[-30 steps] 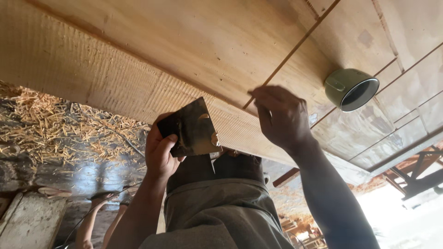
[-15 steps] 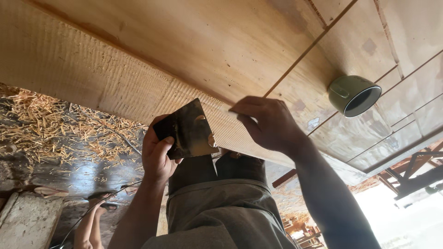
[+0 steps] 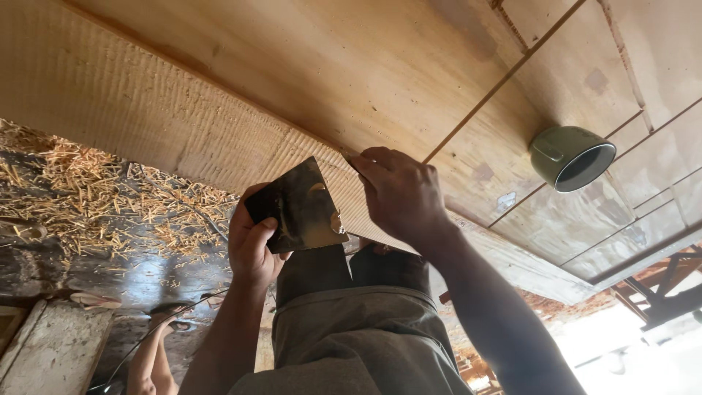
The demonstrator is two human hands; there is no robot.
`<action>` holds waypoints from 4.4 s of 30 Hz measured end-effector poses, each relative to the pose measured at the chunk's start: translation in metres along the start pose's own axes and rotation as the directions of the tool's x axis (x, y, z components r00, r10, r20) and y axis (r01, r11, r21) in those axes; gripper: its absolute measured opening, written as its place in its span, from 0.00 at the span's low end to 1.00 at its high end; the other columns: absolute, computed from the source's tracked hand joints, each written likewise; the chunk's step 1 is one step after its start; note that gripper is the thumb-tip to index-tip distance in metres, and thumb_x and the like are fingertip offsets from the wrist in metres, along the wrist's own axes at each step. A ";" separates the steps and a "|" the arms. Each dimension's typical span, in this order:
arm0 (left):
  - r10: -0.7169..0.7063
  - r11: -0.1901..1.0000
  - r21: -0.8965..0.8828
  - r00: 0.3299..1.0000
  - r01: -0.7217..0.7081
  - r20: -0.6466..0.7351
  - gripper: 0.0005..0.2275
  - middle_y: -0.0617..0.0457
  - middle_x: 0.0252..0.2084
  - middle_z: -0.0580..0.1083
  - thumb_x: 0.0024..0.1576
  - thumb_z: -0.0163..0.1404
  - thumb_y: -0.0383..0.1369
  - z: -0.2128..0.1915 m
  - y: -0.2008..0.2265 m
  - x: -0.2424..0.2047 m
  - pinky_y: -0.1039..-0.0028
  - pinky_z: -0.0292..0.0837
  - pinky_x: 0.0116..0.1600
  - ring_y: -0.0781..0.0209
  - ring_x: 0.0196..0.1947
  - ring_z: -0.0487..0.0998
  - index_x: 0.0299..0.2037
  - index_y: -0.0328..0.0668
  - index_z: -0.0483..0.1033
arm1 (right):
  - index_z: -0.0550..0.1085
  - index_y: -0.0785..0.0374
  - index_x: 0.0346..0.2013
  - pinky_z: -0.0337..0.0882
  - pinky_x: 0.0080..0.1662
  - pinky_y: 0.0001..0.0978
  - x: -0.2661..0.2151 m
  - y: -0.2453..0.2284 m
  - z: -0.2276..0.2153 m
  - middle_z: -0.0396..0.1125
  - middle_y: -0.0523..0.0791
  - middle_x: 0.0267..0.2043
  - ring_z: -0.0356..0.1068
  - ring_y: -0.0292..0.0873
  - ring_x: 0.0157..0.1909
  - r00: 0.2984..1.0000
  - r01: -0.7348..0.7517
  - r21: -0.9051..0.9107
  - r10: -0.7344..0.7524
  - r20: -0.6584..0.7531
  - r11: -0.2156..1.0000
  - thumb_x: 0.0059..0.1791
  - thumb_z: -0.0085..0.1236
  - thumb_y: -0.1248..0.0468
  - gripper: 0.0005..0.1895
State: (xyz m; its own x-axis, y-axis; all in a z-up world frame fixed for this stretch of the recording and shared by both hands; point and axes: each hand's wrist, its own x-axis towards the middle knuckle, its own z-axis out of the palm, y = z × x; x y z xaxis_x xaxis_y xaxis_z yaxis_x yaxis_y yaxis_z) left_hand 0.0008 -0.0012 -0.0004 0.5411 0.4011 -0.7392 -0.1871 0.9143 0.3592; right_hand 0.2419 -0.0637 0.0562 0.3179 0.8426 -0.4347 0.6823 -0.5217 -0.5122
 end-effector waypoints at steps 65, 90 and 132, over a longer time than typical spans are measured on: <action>-0.065 0.903 0.429 0.992 0.011 0.112 0.19 0.46 0.38 0.74 0.60 0.45 0.26 0.075 -0.300 -0.080 0.79 0.66 0.23 0.68 0.23 0.70 0.61 0.27 0.62 | 0.81 0.63 0.43 0.79 0.44 0.42 -0.288 0.273 -0.020 0.76 0.49 0.44 0.77 0.48 0.46 0.991 -0.085 0.029 0.087 -0.104 0.996 0.48 0.55 0.73 0.11; -0.341 0.764 0.606 0.936 0.220 0.090 0.18 0.46 0.36 0.73 0.59 0.42 0.24 0.131 -0.281 -0.053 0.79 0.66 0.22 0.69 0.23 0.70 0.60 0.26 0.63 | 0.79 0.61 0.47 0.80 0.46 0.37 -0.335 0.286 0.007 0.76 0.45 0.46 0.75 0.44 0.48 0.988 -0.156 0.000 0.156 0.011 0.988 0.44 0.54 0.75 0.18; -0.294 0.749 0.642 0.950 0.163 0.101 0.18 0.45 0.39 0.73 0.59 0.42 0.23 0.167 -0.346 -0.073 0.78 0.67 0.23 0.68 0.24 0.71 0.61 0.26 0.62 | 0.80 0.56 0.47 0.78 0.42 0.38 -0.374 0.388 -0.023 0.76 0.45 0.47 0.75 0.43 0.46 0.980 -0.115 0.196 0.079 0.182 0.974 0.50 0.51 0.72 0.15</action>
State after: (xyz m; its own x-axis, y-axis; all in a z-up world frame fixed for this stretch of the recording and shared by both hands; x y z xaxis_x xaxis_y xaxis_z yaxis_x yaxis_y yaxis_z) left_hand 0.1629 -0.3563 0.0250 0.6522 0.1067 -0.7505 0.4750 0.7141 0.5142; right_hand 0.4028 -0.5783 0.0368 0.2455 0.7604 -0.6013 0.4988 -0.6309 -0.5942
